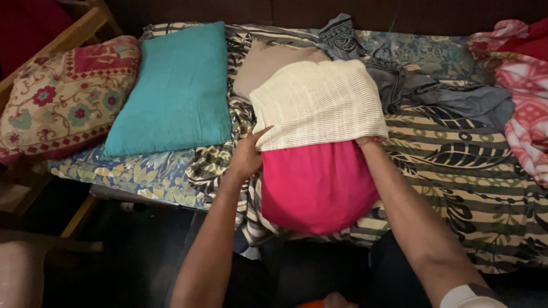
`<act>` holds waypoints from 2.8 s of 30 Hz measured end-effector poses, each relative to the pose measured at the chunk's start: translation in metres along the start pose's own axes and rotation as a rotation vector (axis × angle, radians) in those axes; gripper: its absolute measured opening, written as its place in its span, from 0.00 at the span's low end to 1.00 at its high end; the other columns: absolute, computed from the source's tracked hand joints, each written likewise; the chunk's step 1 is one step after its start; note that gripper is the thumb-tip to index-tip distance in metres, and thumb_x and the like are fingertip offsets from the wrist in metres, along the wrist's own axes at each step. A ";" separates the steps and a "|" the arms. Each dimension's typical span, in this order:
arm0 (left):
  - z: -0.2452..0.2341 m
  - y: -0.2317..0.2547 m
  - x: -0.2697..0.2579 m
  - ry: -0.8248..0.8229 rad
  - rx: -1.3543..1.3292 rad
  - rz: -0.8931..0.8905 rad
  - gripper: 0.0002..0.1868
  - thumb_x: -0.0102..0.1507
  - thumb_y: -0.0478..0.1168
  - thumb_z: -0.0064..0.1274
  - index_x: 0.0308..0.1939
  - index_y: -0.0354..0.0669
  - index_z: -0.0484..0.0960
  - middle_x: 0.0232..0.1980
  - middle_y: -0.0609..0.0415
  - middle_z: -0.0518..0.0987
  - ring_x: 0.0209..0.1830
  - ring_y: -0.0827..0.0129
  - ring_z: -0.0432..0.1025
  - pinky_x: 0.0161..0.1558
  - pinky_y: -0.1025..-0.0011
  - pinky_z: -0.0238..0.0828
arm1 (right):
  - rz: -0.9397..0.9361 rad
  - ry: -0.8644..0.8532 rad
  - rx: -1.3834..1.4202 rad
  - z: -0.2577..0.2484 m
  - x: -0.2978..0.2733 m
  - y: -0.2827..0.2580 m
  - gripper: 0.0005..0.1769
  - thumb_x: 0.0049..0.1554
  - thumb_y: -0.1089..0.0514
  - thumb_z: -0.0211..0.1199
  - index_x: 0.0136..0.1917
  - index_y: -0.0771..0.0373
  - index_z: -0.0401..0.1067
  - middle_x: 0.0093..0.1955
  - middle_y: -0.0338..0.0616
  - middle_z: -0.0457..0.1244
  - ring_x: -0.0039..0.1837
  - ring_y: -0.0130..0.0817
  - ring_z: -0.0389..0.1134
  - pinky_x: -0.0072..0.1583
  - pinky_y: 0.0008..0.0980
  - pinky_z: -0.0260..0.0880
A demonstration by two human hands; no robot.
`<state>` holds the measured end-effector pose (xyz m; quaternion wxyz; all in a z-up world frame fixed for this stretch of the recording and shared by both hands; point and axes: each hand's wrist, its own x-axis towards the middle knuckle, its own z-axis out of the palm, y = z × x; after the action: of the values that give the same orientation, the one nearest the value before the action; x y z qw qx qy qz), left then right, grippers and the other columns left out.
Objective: The person puts a pillowcase on a pillow by inserting the pillow into the opening and pulling the white fabric over it on a bed.
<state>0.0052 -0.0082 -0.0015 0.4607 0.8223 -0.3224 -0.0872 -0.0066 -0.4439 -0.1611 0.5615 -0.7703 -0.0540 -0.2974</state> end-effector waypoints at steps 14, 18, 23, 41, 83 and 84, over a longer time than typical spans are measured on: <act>0.007 -0.021 0.002 0.021 0.436 0.061 0.27 0.63 0.33 0.44 0.68 0.45 0.73 0.49 0.30 0.82 0.50 0.37 0.76 0.58 0.47 0.70 | -0.133 -0.239 -0.731 -0.013 -0.010 0.002 0.32 0.69 0.51 0.50 0.82 0.64 0.55 0.83 0.54 0.52 0.82 0.48 0.50 0.79 0.42 0.48; 0.008 -0.020 -0.007 -0.152 0.398 0.023 0.35 0.59 0.29 0.42 0.72 0.50 0.69 0.53 0.30 0.80 0.53 0.39 0.76 0.57 0.49 0.71 | -0.035 -0.234 -0.780 -0.019 -0.013 0.001 0.31 0.66 0.49 0.54 0.79 0.61 0.59 0.80 0.50 0.55 0.80 0.44 0.54 0.78 0.37 0.52; 0.006 -0.003 -0.023 -0.230 0.338 0.051 0.47 0.52 0.24 0.45 0.77 0.49 0.58 0.56 0.28 0.78 0.57 0.39 0.74 0.59 0.52 0.70 | 0.183 -0.094 -0.009 -0.021 -0.040 -0.003 0.34 0.66 0.48 0.54 0.79 0.64 0.55 0.79 0.50 0.56 0.78 0.45 0.57 0.75 0.38 0.58; 0.062 -0.044 0.015 0.012 0.228 -0.272 0.40 0.62 0.58 0.52 0.73 0.43 0.60 0.57 0.30 0.78 0.58 0.35 0.72 0.60 0.51 0.67 | 0.270 -0.056 -0.290 -0.008 -0.062 -0.026 0.34 0.63 0.49 0.60 0.78 0.64 0.60 0.79 0.49 0.55 0.79 0.40 0.54 0.75 0.38 0.54; 0.002 0.051 -0.082 -0.107 0.411 -0.013 0.20 0.57 0.32 0.47 0.53 0.45 0.83 0.37 0.35 0.82 0.40 0.39 0.77 0.44 0.47 0.73 | -0.038 -0.621 -1.047 0.108 -0.046 -0.152 0.35 0.59 0.33 0.50 0.72 0.52 0.66 0.76 0.50 0.59 0.76 0.47 0.58 0.75 0.46 0.55; 0.003 0.055 -0.080 -0.087 0.464 -0.023 0.20 0.58 0.32 0.48 0.53 0.44 0.81 0.41 0.36 0.81 0.42 0.40 0.77 0.46 0.47 0.74 | -0.040 -0.521 -1.036 0.097 -0.047 -0.146 0.35 0.60 0.33 0.50 0.72 0.52 0.66 0.76 0.49 0.59 0.76 0.46 0.58 0.75 0.46 0.55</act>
<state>-0.0833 0.0186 0.0297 0.2441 0.9053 -0.3438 -0.0514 -0.0668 -0.2918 -0.0828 0.0736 -0.9913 -0.0524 -0.0962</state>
